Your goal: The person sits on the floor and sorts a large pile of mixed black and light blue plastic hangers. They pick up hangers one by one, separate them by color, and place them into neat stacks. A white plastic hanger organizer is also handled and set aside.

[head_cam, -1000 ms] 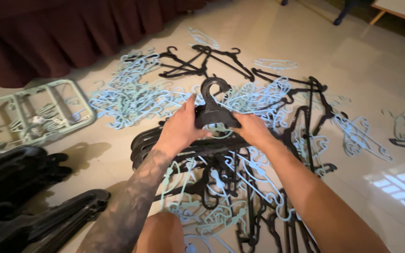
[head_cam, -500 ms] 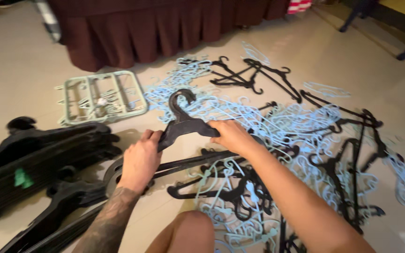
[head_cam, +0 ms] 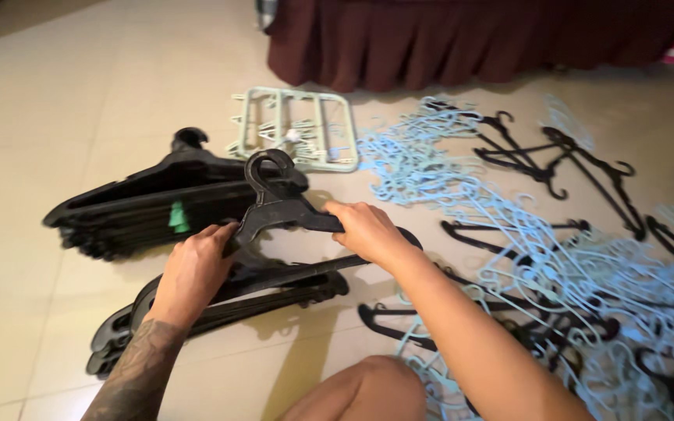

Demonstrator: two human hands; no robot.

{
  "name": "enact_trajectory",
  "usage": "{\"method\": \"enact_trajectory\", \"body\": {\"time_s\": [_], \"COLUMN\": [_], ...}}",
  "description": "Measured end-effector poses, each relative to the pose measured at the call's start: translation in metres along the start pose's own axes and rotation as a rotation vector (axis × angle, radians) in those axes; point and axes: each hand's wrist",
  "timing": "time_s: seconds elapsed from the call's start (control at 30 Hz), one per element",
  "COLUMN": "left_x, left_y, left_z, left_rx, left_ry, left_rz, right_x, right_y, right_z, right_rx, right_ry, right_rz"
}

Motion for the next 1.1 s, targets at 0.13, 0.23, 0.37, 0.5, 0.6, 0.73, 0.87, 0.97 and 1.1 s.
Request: {"method": "enact_trajectory", "body": {"time_s": [0.13, 0.23, 0.37, 0.5, 0.6, 0.73, 0.87, 0.97, 1.1], "left_x": [0.001, 0.007, 0.027, 0.054, 0.07, 0.079, 0.081, 0.084, 0.089], "left_y": [-0.014, -0.024, -0.037, -0.041, -0.041, -0.031, -0.014, -0.001, 0.019], "left_z": [-0.035, -0.062, -0.091, -0.113, -0.124, -0.133, -0.12, -0.086, -0.025], "left_rx": [-0.028, -0.079, -0.072, -0.274, -0.317, -0.237, -0.142, -0.026, 0.118], "left_ry": [-0.002, 0.012, -0.007, 0.039, 0.056, 0.137, 0.175, 0.111, -0.062], "left_rz": [0.032, 0.017, 0.038, -0.2, -0.295, -0.299, -0.179, -0.027, 0.002], "right_x": [0.018, 0.035, 0.067, 0.11, 0.126, 0.124, 0.106, 0.09, 0.07], "right_y": [0.014, 0.019, 0.019, 0.015, 0.011, 0.001, -0.014, -0.028, -0.053], "right_z": [-0.009, -0.006, 0.005, 0.006, 0.009, 0.02, 0.034, 0.046, 0.066], "right_rx": [-0.086, -0.09, -0.083, -0.034, 0.009, -0.023, 0.038, 0.096, 0.207], "right_ry": [0.02, 0.046, 0.032, -0.059, 0.03, 0.118, 0.177, 0.199, 0.204], "right_rz": [0.013, -0.008, -0.048, -0.183, -0.279, -0.109, 0.015, 0.094, 0.201]}}
Point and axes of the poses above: each hand's wrist, its own y-axis towards the middle knuckle, its own x-axis out of the palm, z = x × y, and after that the axes turned 2 degrees about -x, right-handed
